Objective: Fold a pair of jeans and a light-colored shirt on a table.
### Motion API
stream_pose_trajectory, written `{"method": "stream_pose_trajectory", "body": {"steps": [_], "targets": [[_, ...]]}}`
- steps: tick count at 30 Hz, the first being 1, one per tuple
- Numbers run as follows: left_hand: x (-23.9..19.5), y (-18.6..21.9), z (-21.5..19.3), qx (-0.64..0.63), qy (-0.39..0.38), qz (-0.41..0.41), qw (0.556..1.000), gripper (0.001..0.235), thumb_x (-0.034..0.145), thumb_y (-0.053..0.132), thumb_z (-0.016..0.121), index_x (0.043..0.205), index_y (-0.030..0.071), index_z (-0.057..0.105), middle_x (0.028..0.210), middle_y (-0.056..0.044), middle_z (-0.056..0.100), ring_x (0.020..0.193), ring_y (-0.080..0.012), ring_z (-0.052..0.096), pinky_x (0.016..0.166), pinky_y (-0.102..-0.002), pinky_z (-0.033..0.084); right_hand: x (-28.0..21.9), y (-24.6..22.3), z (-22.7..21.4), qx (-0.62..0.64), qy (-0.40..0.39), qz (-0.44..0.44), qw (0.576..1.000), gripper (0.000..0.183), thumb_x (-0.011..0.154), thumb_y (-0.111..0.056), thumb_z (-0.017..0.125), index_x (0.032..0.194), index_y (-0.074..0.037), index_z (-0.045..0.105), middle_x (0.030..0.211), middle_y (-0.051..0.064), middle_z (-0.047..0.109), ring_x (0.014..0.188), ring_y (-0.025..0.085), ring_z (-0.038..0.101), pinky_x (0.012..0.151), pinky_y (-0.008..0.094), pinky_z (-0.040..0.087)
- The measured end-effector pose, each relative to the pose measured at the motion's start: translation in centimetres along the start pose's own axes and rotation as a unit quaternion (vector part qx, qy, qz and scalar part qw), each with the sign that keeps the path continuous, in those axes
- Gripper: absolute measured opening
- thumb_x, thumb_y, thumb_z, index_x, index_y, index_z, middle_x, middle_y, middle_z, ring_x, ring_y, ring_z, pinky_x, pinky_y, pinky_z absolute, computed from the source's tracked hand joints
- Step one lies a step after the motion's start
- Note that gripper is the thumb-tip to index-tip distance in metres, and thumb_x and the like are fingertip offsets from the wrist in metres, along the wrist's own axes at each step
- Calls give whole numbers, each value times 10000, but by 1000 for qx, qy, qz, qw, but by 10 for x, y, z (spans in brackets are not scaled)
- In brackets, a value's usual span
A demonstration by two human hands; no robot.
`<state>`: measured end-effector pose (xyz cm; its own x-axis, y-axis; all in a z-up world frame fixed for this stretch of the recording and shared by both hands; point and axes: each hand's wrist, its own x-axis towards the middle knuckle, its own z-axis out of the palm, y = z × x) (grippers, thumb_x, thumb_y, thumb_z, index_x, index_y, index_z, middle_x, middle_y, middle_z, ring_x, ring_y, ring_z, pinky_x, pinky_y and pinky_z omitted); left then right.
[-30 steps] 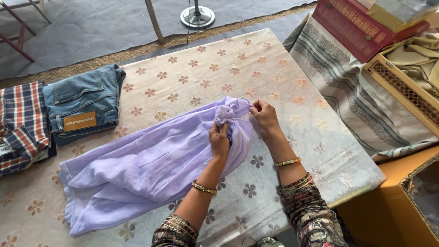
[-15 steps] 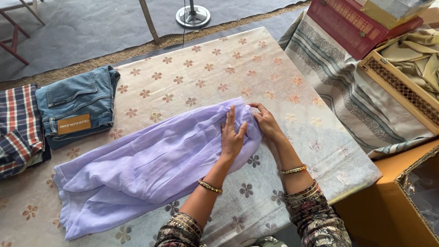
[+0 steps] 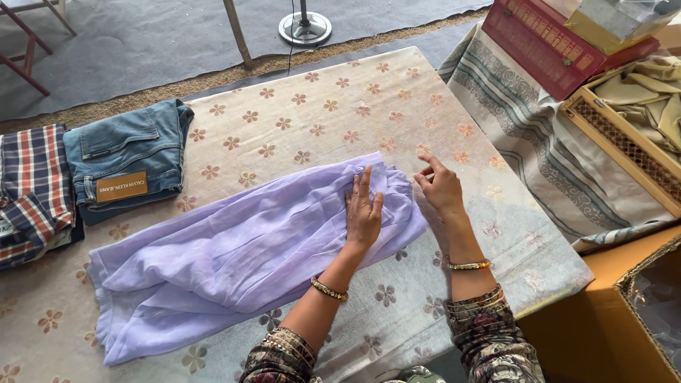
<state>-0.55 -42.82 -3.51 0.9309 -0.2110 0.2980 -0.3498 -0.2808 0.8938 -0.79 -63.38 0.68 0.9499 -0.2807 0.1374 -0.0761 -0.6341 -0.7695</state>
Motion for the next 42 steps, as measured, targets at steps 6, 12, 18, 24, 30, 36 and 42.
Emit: {"method": "stream_pose_trajectory", "body": {"steps": [6,12,18,24,30,36,42], "targets": [[-3,6,-1,93,-41,8,995,663,1005,286,537,1620,244,294,1668,-81,366,1599,-306,193,1273,-530,78,0,3,2,-61,-17,67,996,388,950,-398,725,1246,-149,741,962,24,805,838,141,767,774,315,607],[-6,28,-10,213,-124,34,969,847,878,266,658,1598,154,227,1623,-162,280,1530,-345,149,1212,-562,62,1,-8,43,-256,3,-11,967,619,827,-501,781,1293,-111,658,1141,114,656,1136,282,561,922,454,492],[1,-25,3,-180,47,-32,982,649,961,124,605,1588,136,439,1485,-170,550,1297,-279,558,1108,-446,473,10,9,62,-289,-1,-22,957,579,737,-389,791,1235,-113,687,1228,120,574,1220,336,504,978,502,468],[2,-7,-15,-442,-3,-262,858,552,1039,223,447,1576,179,329,1490,-141,502,1135,-209,595,938,-377,527,7,9,70,-237,16,-70,969,426,793,-294,766,1143,-61,697,1183,168,657,1130,370,612,983,447,511],[0,9,-38,-490,-22,-288,822,562,1066,342,404,1598,198,291,1495,-135,480,1243,-232,564,1033,-408,492,-14,-40,70,-104,-33,-22,994,481,841,-245,731,1246,-23,598,925,211,704,864,380,734,763,470,600],[-11,-4,-69,-507,13,-312,803,594,1016,285,471,1574,197,288,1365,-136,571,1199,-254,593,993,-408,518,-75,-111,89,-177,-138,-70,972,524,944,-230,669,1401,-110,444,889,184,689,800,368,740,711,471,622],[-15,-51,-79,-546,68,-269,790,633,929,39,568,1528,121,380,1175,-127,617,1027,-258,613,881,-389,528,-96,-141,68,-51,-214,-186,958,861,832,-98,733,1557,-99,270,1047,253,699,944,400,698,829,493,577]]}}
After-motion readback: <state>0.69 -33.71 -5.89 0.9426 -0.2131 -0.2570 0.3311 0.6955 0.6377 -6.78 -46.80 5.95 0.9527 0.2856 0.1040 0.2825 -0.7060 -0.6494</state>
